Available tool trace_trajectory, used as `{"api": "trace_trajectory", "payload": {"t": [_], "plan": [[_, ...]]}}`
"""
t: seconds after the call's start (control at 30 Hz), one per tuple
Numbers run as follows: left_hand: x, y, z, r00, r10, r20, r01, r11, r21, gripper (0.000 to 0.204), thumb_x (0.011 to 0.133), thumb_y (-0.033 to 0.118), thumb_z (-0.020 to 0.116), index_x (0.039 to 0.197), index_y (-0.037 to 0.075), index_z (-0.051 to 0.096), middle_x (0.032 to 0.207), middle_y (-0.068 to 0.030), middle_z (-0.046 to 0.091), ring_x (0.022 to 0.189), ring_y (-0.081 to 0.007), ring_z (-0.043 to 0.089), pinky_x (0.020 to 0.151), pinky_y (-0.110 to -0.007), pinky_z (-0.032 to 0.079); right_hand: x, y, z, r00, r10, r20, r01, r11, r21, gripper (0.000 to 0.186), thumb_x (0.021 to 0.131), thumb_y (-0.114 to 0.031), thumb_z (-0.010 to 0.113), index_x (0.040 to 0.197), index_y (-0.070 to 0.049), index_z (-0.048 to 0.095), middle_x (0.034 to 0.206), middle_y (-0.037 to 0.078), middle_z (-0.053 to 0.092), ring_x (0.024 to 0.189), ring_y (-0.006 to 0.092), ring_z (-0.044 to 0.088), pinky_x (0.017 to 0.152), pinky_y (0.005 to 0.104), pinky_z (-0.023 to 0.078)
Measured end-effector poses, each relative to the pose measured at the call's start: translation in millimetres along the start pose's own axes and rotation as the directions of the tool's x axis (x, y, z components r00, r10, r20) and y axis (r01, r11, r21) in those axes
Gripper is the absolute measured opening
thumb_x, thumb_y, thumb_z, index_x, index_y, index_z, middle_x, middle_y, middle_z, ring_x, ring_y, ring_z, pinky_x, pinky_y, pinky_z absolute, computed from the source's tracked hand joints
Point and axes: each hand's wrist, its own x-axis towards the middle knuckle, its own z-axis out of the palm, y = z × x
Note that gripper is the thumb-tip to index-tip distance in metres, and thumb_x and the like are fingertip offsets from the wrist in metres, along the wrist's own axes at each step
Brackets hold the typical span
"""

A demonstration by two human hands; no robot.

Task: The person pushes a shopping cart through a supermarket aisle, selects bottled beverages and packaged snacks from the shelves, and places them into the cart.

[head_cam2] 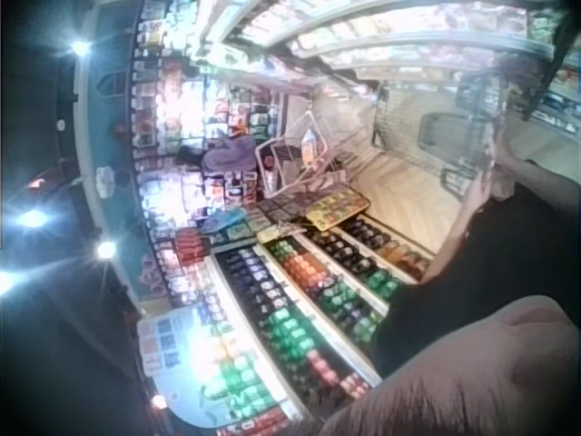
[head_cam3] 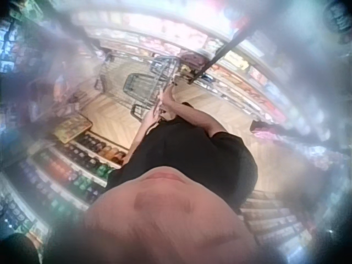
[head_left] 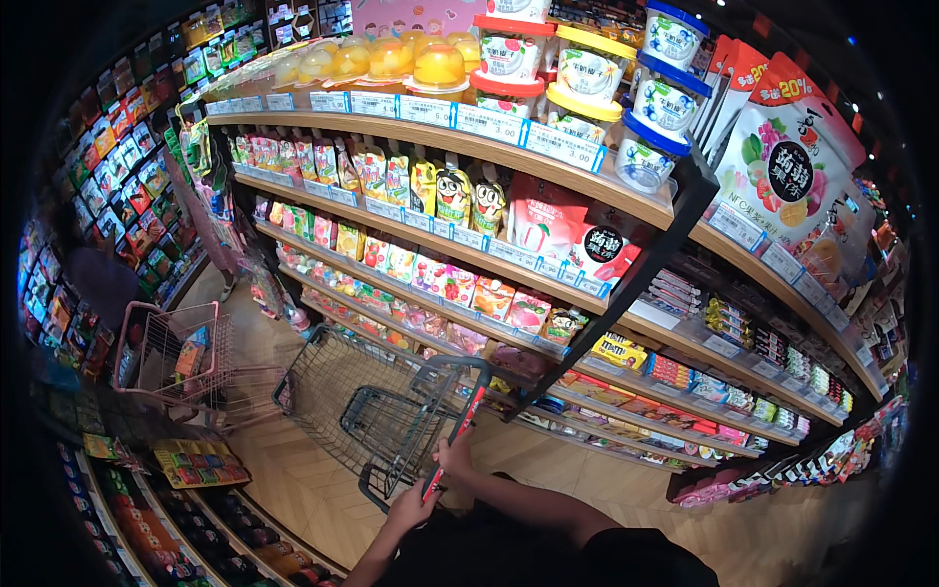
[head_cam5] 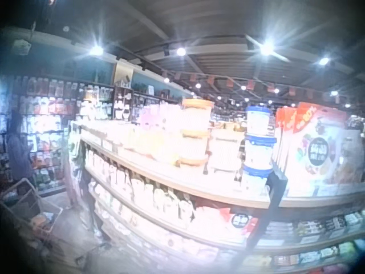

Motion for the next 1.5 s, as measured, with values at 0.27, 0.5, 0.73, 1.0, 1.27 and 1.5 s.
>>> {"api": "trace_trajectory", "payload": {"t": [0.27, 0.5, 0.73, 1.0, 1.27, 1.5], "plan": [[1, 7, -3, 0.999, 0.008, 0.048, -0.003, 0.994, -0.111, 0.052, 0.097, 0.055, 0.064, 0.117, 0.008, 0.06, 0.097, -0.0249, 0.071, 0.094, -0.0443, 0.07, 0.077, -0.05, 0.054, 35, 32, -37, 0.955, -0.214, 0.206, 0.271, 0.91, -0.314, 0.061, 0.1, -0.032, 0.07, 0.135, -0.001, 0.031, 0.096, 0.013, 0.066, 0.066, 0.0205, 0.068, 0.055, 0.0337, 0.056], [29, 90, -43, 0.987, -0.157, -0.046, 0.159, 0.986, 0.05, 0.048, 0.093, 0.054, 0.068, 0.094, 0.006, 0.074, 0.077, -0.0133, 0.073, 0.077, -0.0302, 0.074, 0.069, -0.041, 0.056, 40, -81, -139, 0.808, -0.11, 0.579, 0.221, 0.967, -0.125, 0.022, 0.1, -0.021, 0.07, 0.109, -0.002, 0.063, 0.079, 0.005, 0.067, 0.064, 0.0131, 0.063, 0.057, 0.0287, 0.051], [131, 259, -117, 0.777, 0.439, -0.451, -0.507, 0.862, -0.035, 0.029, 0.095, 0.015, 0.068, 0.12, 0.001, 0.067, 0.105, -0.0152, 0.07, 0.098, -0.0327, 0.067, 0.087, -0.042, 0.053, 27, -305, -220, 0.539, -0.829, 0.152, 0.836, 0.504, -0.217, 0.035, 0.09, -0.008, 0.077, 0.121, -0.002, 0.062, 0.104, 0.01, 0.068, 0.077, 0.0191, 0.067, 0.068, 0.0307, 0.053], [214, 418, -189, 0.48, 0.619, -0.622, -0.772, 0.634, 0.036, 0.054, 0.099, 0.016, 0.063, 0.145, -0.008, 0.047, 0.145, -0.0281, 0.054, 0.135, -0.0426, 0.053, 0.113, -0.043, 0.043, 38, -419, -244, 0.331, -0.936, -0.121, 0.843, 0.351, -0.407, 0.043, 0.092, -0.007, 0.076, 0.131, 0.001, 0.058, 0.1, 0.007, 0.07, 0.07, 0.0102, 0.064, 0.065, 0.0241, 0.052], [235, 433, -170, 0.452, 0.632, -0.63, -0.722, 0.673, 0.158, 0.056, 0.1, 0.016, 0.058, 0.144, -0.014, 0.041, 0.149, -0.0385, 0.045, 0.142, -0.0513, 0.041, 0.118, -0.048, 0.038, 32, -447, -232, 0.443, -0.888, -0.125, 0.728, 0.437, -0.528, 0.018, 0.093, -0.013, 0.075, 0.098, 0.003, 0.069, 0.076, 0.009, 0.073, 0.06, 0.0139, 0.069, 0.057, 0.0277, 0.052], [225, 418, -168, 0.472, 0.628, -0.618, -0.794, 0.608, 0.012, 0.074, 0.097, 0.015, 0.064, 0.16, -0.003, 0.029, 0.158, -0.0318, 0.039, 0.149, -0.0411, 0.039, 0.12, -0.042, 0.037, 52, -416, -244, 0.269, -0.951, -0.15, 0.835, 0.309, -0.455, 0.012, 0.093, -0.008, 0.074, 0.09, -0.003, 0.063, 0.064, 0.007, 0.064, 0.056, 0.0185, 0.064, 0.057, 0.0311, 0.05]]}}
